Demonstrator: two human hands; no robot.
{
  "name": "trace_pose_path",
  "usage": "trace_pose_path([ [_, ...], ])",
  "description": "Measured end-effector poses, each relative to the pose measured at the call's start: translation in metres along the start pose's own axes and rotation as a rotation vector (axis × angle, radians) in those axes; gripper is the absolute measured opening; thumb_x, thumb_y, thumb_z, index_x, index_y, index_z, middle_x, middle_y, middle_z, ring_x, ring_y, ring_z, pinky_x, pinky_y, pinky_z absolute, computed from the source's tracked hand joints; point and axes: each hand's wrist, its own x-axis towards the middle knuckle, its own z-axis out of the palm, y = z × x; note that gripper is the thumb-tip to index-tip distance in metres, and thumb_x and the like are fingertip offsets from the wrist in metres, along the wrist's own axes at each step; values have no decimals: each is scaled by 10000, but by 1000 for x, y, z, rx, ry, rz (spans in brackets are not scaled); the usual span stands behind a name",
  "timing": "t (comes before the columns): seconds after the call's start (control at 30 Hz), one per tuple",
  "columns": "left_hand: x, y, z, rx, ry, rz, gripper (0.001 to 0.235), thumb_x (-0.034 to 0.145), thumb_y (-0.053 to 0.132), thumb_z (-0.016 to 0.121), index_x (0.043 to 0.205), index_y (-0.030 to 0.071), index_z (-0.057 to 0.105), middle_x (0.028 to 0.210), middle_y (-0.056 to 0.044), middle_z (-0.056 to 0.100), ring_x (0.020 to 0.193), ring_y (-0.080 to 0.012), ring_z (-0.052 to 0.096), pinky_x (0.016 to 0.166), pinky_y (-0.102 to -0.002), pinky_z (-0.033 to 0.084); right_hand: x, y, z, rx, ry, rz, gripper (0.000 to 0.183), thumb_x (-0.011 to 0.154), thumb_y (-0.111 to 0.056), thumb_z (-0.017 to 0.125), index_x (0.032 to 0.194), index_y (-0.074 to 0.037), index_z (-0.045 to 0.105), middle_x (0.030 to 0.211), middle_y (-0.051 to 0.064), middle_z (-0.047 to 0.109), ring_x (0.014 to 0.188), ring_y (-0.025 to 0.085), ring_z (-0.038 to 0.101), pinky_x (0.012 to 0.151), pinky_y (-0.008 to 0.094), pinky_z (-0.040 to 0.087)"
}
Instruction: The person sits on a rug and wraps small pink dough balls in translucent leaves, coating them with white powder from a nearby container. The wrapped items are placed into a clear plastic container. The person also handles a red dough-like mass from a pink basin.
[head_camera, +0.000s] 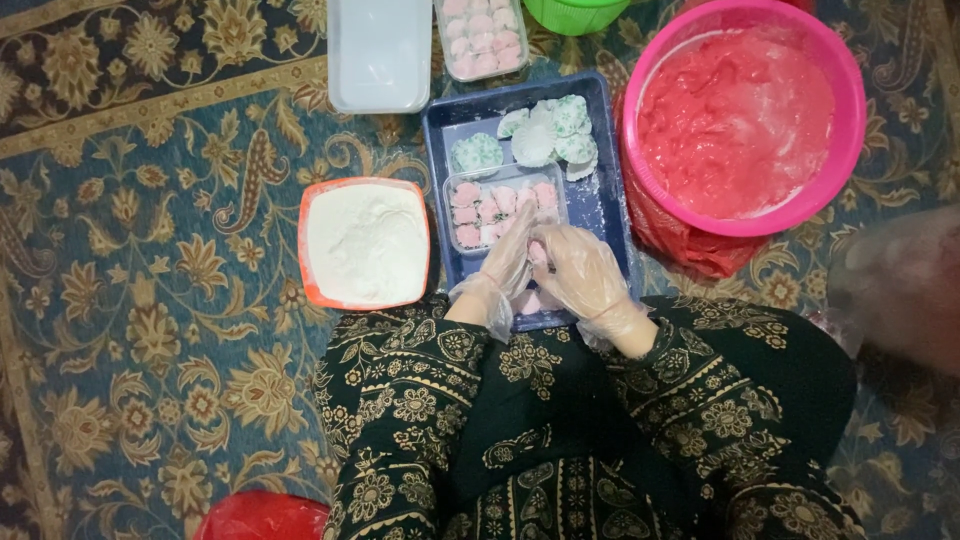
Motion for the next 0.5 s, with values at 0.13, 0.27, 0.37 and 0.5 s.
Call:
trace_pose_path([
  [0.13, -5, 3, 7, 12, -40, 24, 716, 997, 610, 596, 1367, -2, 615, 1289, -137, 681, 1102, -158, 677, 1032, -331, 512, 2, 1, -5, 30, -62, -21, 374, 805, -304, 725, 1162, -223, 647, 904, 37, 650, 886, 276, 701, 747, 414, 592],
  [0.27, -20, 8, 21, 3, -39, 51, 671, 1021, 542, 596, 1350, -43, 612, 1268, -182, 685, 1078, -168, 680, 994, -318, 531, -3, 12, 11, 34, -47, -26, 402, 767, -265, 766, 1149, -207, 656, 926, 39, 666, 905, 271, 710, 753, 416, 594],
  [0.37, -21, 28, 9, 211, -117, 46, 823, 1005, 703, 442, 1465, 27, 535, 1456, -152, 586, 1282, -183, 618, 1143, -339, 440, 4, -2, 1, 155, 10, 103, 188, 946, -306, 625, 1094, -219, 701, 852, 41, 664, 853, 284, 700, 723, 397, 579],
  [0.5, -35, 67, 3, 752, 70, 255, 676, 997, 672, 444, 1375, 133, 599, 1402, -74, 621, 1281, -177, 607, 1152, -335, 422, 7, 13, -6, 242, 62, 141, 210, 902, -320, 674, 1088, -229, 709, 845, 59, 669, 808, 281, 700, 705, 409, 564],
])
